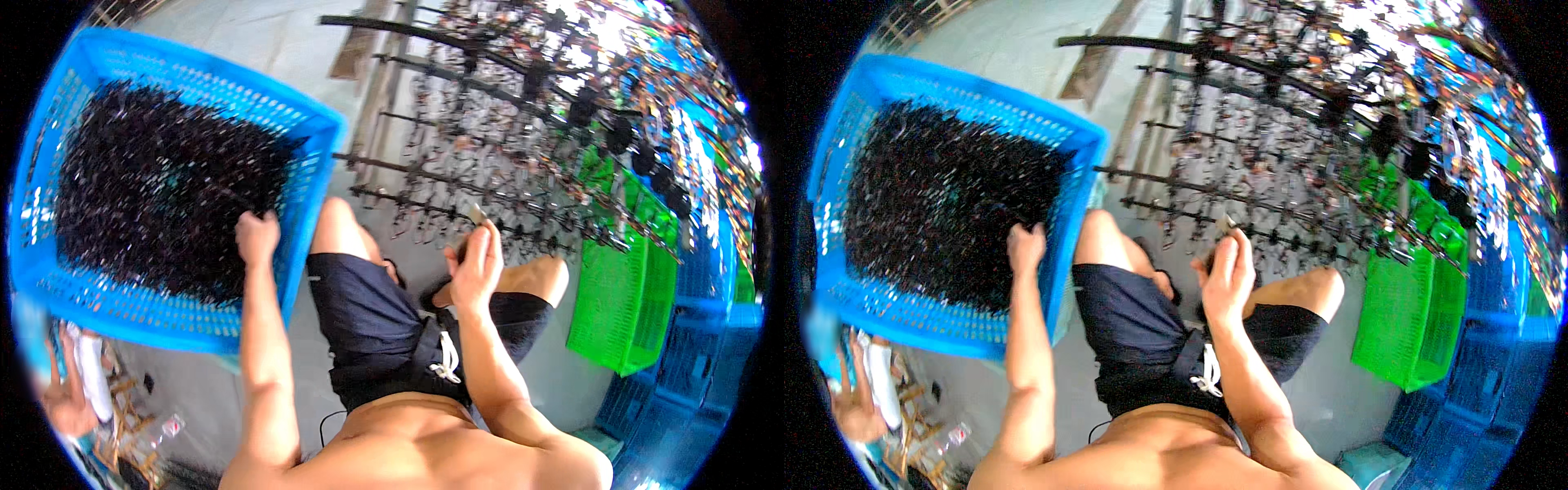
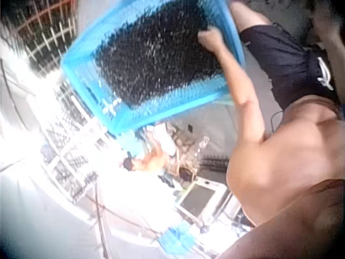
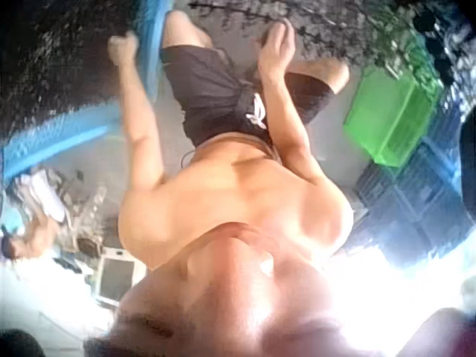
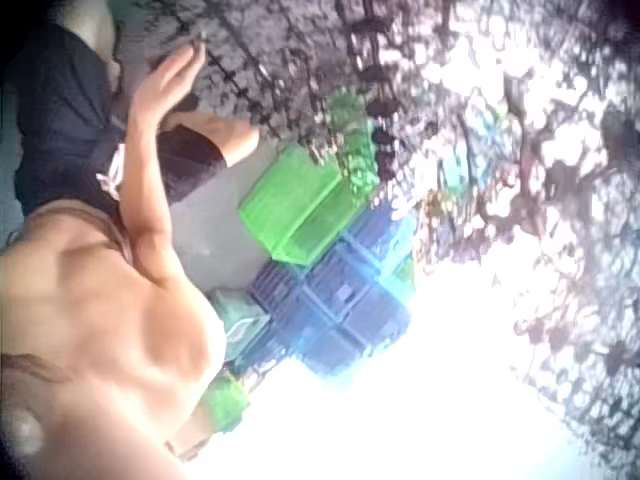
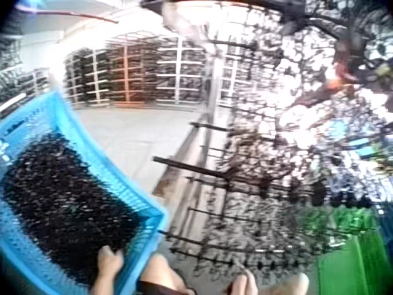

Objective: The person repeatedly picks up pairs of eyeglasses from a blue basket and hangs them onto a metal rack with multiple hooks. The person handles the glasses one at a time, placing them on the rack in an organized manner.

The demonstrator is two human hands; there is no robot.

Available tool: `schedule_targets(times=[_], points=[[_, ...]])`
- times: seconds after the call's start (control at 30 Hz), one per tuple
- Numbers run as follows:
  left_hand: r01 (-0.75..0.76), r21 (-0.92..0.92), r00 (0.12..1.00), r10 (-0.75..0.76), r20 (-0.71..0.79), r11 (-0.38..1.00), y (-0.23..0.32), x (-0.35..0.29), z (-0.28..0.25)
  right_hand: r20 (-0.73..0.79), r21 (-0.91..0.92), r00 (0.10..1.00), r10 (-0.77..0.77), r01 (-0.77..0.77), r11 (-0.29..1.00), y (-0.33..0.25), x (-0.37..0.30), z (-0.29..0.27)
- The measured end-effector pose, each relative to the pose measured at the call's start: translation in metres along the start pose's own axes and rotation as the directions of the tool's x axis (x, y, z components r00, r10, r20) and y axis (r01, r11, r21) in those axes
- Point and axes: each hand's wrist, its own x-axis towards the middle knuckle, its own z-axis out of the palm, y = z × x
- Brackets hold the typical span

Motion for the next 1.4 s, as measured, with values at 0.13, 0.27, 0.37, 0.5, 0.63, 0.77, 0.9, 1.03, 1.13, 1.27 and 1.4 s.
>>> schedule_targets(times=[0.13, 0.27, 0.37, 0.5, 0.63, 0.77, 0.9, 1.03, 1.13, 1.27, 1.4], points=[[0.263, -0.152, 0.965, -0.259, 0.050, 0.953, -0.031, 0.041, 0.058, 0.134, 0.009, 0.989, -0.066, 0.065, 0.998, 0.001, 0.031, -0.002], [0.254, -0.403, 0.966, -0.208, 0.154, 0.880, -0.031, 0.036, 0.043, 0.091, -0.009, 0.988, 0.127, -0.127, 0.992, -0.007, 0.043, 0.006], [0.068, -0.376, 0.995, -0.036, 0.091, 0.924, -0.039, 0.019, 0.028, 0.100, -0.163, 0.966, 0.237, -0.220, 0.962, -0.028, 0.048, 0.008], [-0.347, -0.074, 0.937, 0.348, 0.000, 0.935, -0.070, 0.012, 0.049, 0.109, -0.250, 0.945, 0.310, -0.275, 0.928, -0.045, 0.050, 0.012], [-0.254, -0.093, 0.949, 0.267, 0.170, 0.963, -0.054, -0.003, 0.039, 0.076, -0.179, 0.963, 0.258, -0.242, 0.954, -0.036, 0.050, 0.015], [-0.327, -0.297, 0.926, 0.367, 0.086, 0.897, -0.047, -0.010, 0.025, 0.079, -0.098, 0.974, 0.211, -0.203, 0.974, -0.025, 0.057, 0.015], [-0.508, -0.301, 0.861, 0.465, -0.206, 0.807, -0.035, -0.022, 0.006, 0.043, -0.033, 0.983, 0.178, -0.177, 0.984, -0.013, 0.060, 0.016], [-0.389, -0.475, 0.908, 0.415, -0.054, 0.789, -0.007, -0.052, -0.029, 0.014, 0.098, 0.995, 0.101, -0.102, 0.990, 0.001, 0.062, 0.016], [-0.344, -0.626, 0.921, 0.380, -0.082, 0.700, -0.004, -0.063, -0.031, -0.004, 0.130, 0.991, 0.134, -0.132, 0.983, -0.003, 0.064, 0.022], [-0.358, -0.712, 0.911, 0.394, -0.124, 0.605, 0.006, -0.096, -0.052, -0.036, -0.140, 0.999, -0.030, 0.025, 0.990, -0.005, 0.052, 0.014], [-0.721, -0.343, 0.692, 0.601, -0.399, 0.602, 0.035, -0.143, -0.060, 0.145, -0.605, 0.892, -0.427, 0.422, 0.675, 0.013, -0.004, -0.005]])
